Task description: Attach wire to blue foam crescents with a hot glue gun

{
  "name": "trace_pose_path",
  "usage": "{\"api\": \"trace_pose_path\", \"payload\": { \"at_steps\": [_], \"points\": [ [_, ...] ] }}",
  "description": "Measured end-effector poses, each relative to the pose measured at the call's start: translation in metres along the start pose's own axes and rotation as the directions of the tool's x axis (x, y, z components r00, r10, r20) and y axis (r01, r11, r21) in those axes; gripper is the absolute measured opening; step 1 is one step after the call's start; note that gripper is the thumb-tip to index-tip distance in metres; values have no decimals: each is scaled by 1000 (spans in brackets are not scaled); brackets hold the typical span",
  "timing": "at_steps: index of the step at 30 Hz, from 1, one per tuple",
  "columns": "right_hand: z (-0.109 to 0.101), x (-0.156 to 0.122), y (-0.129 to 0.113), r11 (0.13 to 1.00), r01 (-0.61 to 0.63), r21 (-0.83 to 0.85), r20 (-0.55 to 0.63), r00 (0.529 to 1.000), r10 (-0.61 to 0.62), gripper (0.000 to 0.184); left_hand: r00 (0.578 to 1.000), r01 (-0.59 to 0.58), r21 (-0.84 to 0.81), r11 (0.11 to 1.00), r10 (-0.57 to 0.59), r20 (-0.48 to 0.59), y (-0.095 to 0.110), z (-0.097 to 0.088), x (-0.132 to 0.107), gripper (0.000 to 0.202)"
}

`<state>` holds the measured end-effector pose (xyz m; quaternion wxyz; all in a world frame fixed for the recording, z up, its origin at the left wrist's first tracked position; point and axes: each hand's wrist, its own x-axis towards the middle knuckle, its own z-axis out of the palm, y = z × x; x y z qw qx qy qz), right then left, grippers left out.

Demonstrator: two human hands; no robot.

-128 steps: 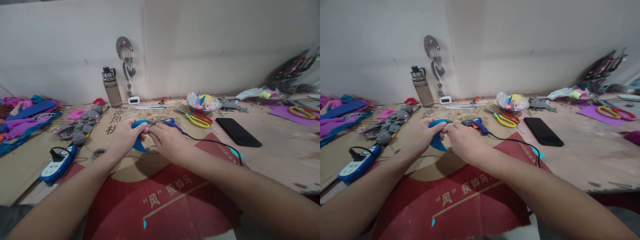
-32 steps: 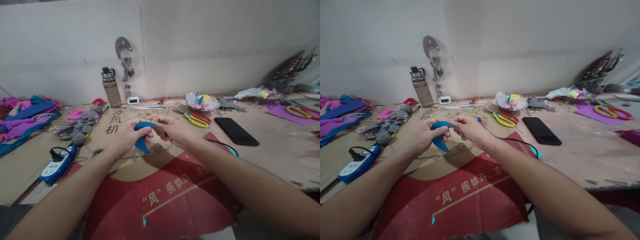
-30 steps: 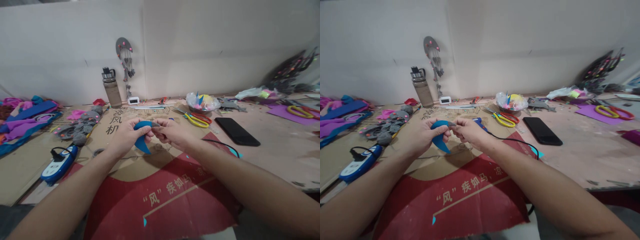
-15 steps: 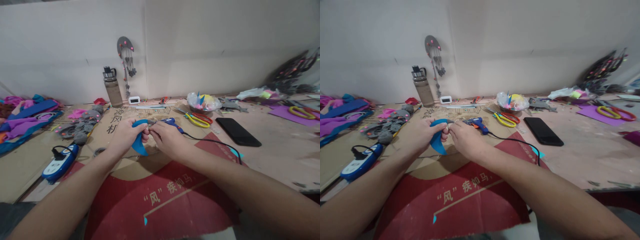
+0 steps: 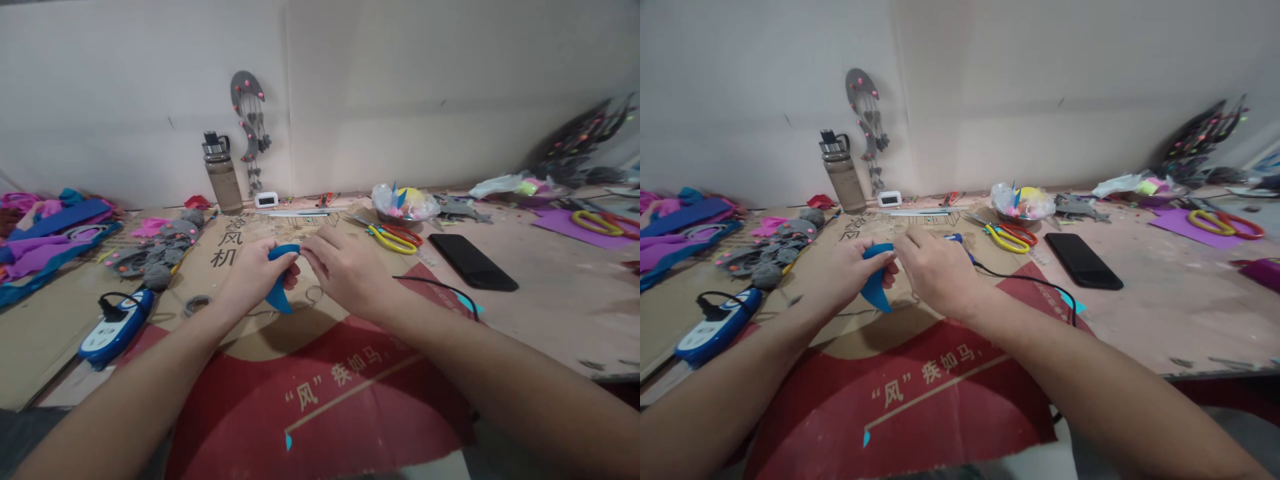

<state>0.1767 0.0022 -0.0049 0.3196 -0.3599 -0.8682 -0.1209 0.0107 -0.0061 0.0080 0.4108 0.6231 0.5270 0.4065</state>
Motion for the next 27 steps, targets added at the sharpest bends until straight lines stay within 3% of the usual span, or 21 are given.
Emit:
{"api": "trace_pose_path", "payload": {
  "at_steps": [3, 6, 10, 13, 17, 19, 21, 24, 27],
  "points": [
    [-4, 3, 5, 997, -43, 68, -45, 998, 46, 24, 998, -21, 17, 1000, 20, 52, -1, 0, -1, 20],
    [-4, 7, 12, 965, -85, 248, -70, 992, 105, 21, 993, -7, -2, 1000, 7, 116, -1, 0, -1, 19],
    [0, 12, 18, 830, -184, 527, -4, 976, 219, 15, 986, 13, -48, 999, -5, 167, -3, -1, -1, 22],
    [4, 15, 19, 624, -332, 708, 183, 939, 291, 16, 984, 8, -105, 994, 11, 178, -6, -3, 0, 24],
    [12, 14, 17, 273, -532, 802, 427, 829, 362, 19, 986, -19, -150, 988, 44, 160, -6, -3, 2, 22],
    [15, 13, 16, 95, -575, 813, 519, 788, 331, 20, 987, -58, -180, 982, 83, 139, -6, -3, 3, 21],
    [18, 11, 14, -19, -583, 812, 565, 778, 275, 21, 987, -87, -223, 971, 115, 115, -6, -3, 3, 20],
    [22, 10, 10, -39, -581, 813, 569, 777, 269, 22, 991, -89, -250, 964, 110, 72, -6, -2, 3, 17],
    [26, 9, 5, 100, -556, 825, 492, 794, 356, 21, 995, -79, -217, 973, 89, 34, -5, -1, 2, 16]
  ]
}}
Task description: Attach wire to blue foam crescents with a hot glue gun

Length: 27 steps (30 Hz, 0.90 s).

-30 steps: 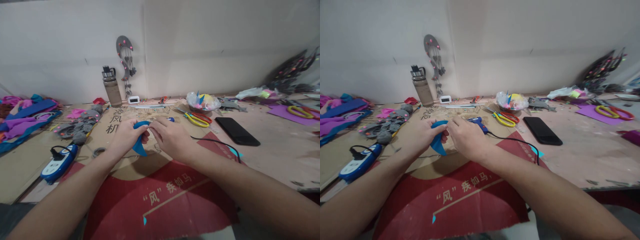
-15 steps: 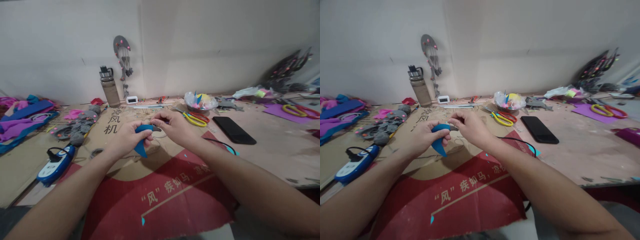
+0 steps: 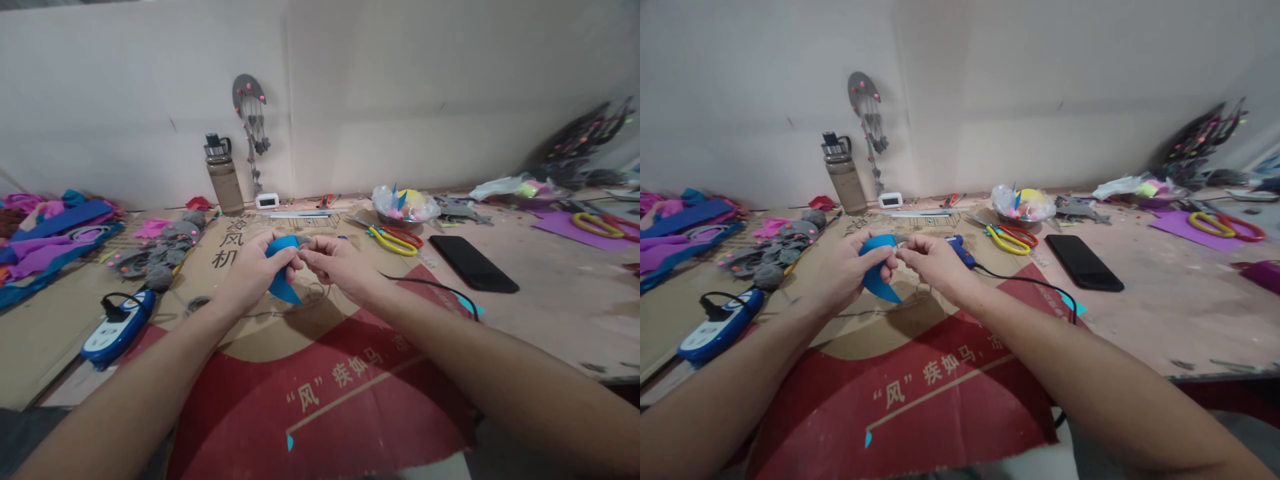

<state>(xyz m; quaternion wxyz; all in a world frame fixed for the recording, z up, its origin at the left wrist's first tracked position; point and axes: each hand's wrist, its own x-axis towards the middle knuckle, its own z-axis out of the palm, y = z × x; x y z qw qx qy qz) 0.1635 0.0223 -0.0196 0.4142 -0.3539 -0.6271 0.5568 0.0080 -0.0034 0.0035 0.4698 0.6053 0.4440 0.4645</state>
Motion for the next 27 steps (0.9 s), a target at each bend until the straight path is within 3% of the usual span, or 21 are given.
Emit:
{"api": "trace_pose_path", "payload": {
  "at_steps": [5, 10, 18, 22, 25, 27],
  "points": [
    [7, -5, 4, 937, 217, -274, -72, 967, -245, 18, 998, 43, 34, 998, -41, -52, -1, 1, 1, 15],
    [5, -10, 3, 700, 406, -588, 43, 879, -474, 18, 993, 89, 63, 994, -83, -86, -2, -1, 5, 18],
    [5, -16, -1, 398, 384, -833, 164, 859, -485, 23, 990, 83, 285, 955, -48, -130, 8, 1, 1, 16],
    [2, -18, -8, 244, 388, -889, 203, 812, -548, 26, 991, 72, 356, 931, -26, -134, 11, 5, -3, 15],
    [-3, -17, -13, 187, 369, -910, 189, 773, -605, 26, 996, 51, 366, 929, -19, -90, 10, 6, -4, 16],
    [-7, -16, -17, 194, 360, -913, 167, 762, -626, 26, 998, 17, 376, 927, 5, -57, 9, 6, -5, 16]
  ]
}}
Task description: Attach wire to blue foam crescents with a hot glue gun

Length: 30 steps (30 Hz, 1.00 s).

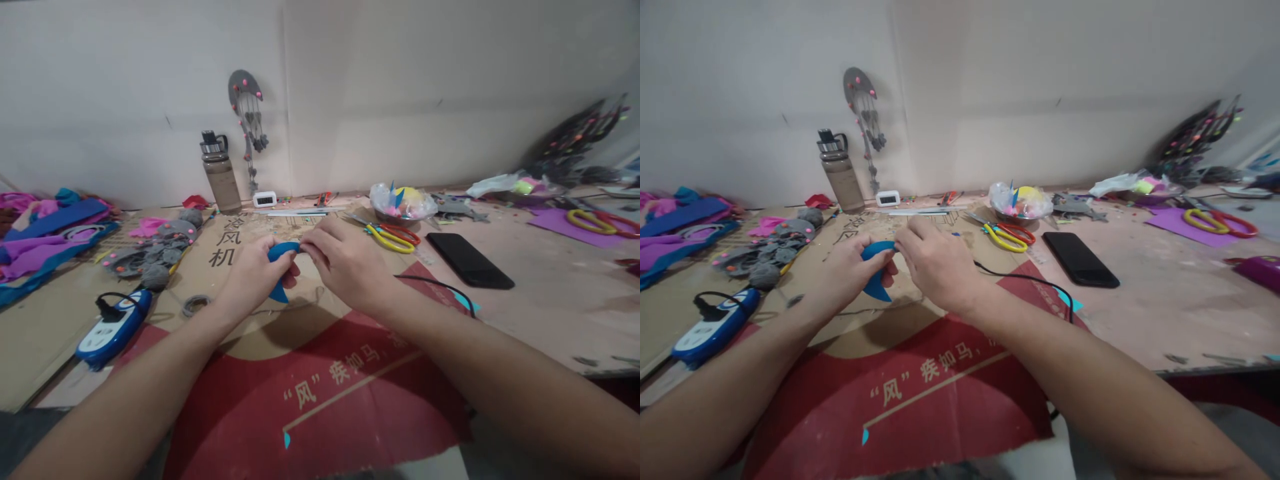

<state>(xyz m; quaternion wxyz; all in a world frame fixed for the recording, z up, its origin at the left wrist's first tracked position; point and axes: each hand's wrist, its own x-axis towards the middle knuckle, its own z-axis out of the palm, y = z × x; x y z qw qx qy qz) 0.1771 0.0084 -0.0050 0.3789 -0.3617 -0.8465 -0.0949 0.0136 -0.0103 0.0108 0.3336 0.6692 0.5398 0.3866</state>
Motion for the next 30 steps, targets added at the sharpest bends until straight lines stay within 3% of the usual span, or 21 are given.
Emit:
{"api": "trace_pose_path", "payload": {
  "at_steps": [9, 13, 16, 19, 22, 24, 26, 27, 30],
  "points": [
    [-1, 4, 8, 963, -104, 249, -23, 993, 114, 19, 989, 32, -106, 994, -16, 147, 0, -2, 0, 13],
    [-2, 9, 11, 889, -179, 421, 17, 982, 190, 13, 980, 9, -130, 992, 16, 198, -3, -4, 1, 17],
    [-2, 13, 16, 704, -396, 590, 263, 918, 296, 14, 970, 3, -142, 990, 31, 242, -3, -7, 2, 19],
    [5, 12, 22, 399, -619, 677, 537, 786, 307, 21, 968, 16, -175, 984, 29, 250, -3, -9, 2, 20],
    [15, 7, 21, 122, -692, 712, 658, 717, 229, 23, 975, 37, -247, 968, 19, 220, -5, -8, 4, 21],
    [21, 4, 15, 39, -691, 722, 670, 712, 207, 22, 985, 42, -300, 953, 10, 172, -7, -7, 5, 21],
    [25, 2, 9, 72, -672, 737, 641, 729, 238, 20, 994, 41, -324, 945, -5, 110, -8, -5, 6, 19],
    [25, 1, 5, 139, -651, 746, 603, 749, 274, 20, 996, 42, -324, 945, -15, 86, -9, -5, 7, 18],
    [23, -1, -1, 504, -504, 702, 390, 863, 320, 17, 997, 68, -305, 950, -57, 45, -9, -4, 8, 16]
  ]
}}
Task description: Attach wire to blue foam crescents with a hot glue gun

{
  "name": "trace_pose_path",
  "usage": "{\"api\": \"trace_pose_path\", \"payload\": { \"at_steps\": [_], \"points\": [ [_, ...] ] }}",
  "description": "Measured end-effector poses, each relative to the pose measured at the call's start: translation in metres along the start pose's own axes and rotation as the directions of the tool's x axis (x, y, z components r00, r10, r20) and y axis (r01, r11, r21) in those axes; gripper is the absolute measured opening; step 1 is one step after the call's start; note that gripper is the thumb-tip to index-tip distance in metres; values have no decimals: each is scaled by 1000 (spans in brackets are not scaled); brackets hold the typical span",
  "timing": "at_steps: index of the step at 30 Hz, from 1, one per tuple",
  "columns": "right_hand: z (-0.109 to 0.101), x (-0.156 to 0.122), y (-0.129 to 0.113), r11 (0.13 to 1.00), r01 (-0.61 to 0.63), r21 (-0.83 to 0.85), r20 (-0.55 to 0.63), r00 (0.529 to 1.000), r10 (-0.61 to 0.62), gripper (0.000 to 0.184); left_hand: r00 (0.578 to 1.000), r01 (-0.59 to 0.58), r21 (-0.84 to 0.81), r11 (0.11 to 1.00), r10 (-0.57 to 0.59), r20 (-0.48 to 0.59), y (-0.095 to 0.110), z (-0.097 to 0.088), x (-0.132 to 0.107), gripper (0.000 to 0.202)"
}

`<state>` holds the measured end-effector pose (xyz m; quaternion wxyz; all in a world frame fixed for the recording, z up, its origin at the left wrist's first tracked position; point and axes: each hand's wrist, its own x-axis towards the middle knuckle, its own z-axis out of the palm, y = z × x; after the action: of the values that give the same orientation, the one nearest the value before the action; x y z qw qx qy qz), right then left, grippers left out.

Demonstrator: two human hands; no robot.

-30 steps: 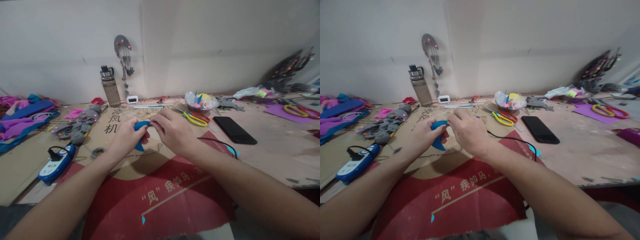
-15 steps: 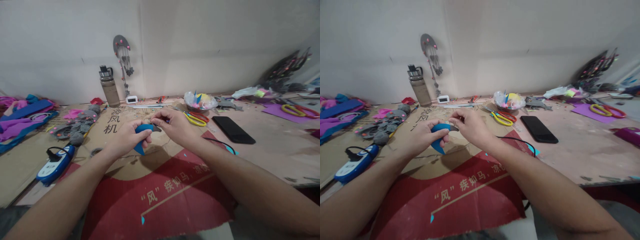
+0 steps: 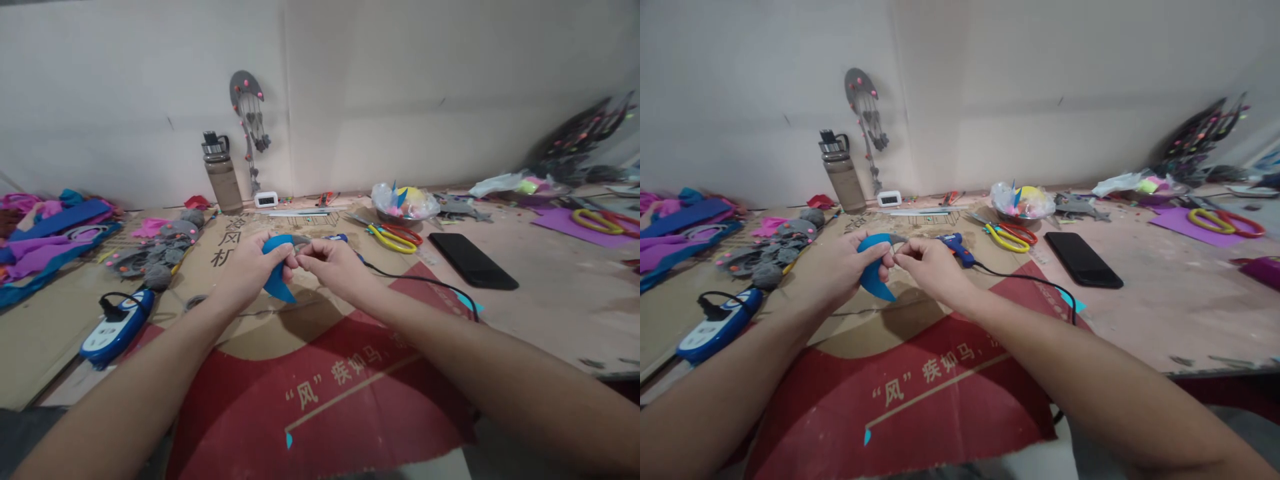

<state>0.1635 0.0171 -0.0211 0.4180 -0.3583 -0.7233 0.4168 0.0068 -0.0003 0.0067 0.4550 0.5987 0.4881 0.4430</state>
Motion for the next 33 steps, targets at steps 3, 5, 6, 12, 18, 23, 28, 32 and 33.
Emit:
{"api": "trace_pose_path", "payload": {
  "at_steps": [3, 5, 6, 12, 18, 23, 28, 32, 33],
  "points": [
    [0, -4, -3, 908, 253, -334, 14, 965, -263, 19, 999, 23, 44, 999, -22, -32, 1, -1, 1, 16],
    [1, -7, -3, 820, 344, -457, 61, 932, -357, 22, 999, 22, 96, 995, -19, -34, 2, -1, 1, 16],
    [1, -8, -3, 785, 361, -504, 75, 923, -376, 24, 999, 16, 125, 992, -12, -34, 2, -2, 1, 17],
    [-5, -12, -9, 590, 377, -714, 118, 896, -429, 26, 996, -67, 295, 953, 80, -35, 3, 1, -4, 18],
    [-16, -6, -14, 628, 364, -688, 9, 869, -494, 21, 993, -118, 309, 944, 111, 39, 5, 5, -9, 19],
    [-22, 0, -14, 781, 339, -524, -91, 890, -448, 13, 991, -90, 243, 966, 63, 118, 6, 4, -9, 15],
    [-23, 3, -17, 935, 207, -288, -114, 962, -248, 12, 982, -104, 185, 977, 71, 175, 2, 1, -6, 15],
    [-21, 5, -18, 1000, 2, 29, -64, 998, 0, 15, 979, -136, 151, 979, 109, 170, -1, -2, -6, 15],
    [-21, 6, -17, 990, -59, 129, -26, 998, 63, 16, 980, -139, 150, 979, 114, 162, -1, -2, -6, 16]
  ]
}}
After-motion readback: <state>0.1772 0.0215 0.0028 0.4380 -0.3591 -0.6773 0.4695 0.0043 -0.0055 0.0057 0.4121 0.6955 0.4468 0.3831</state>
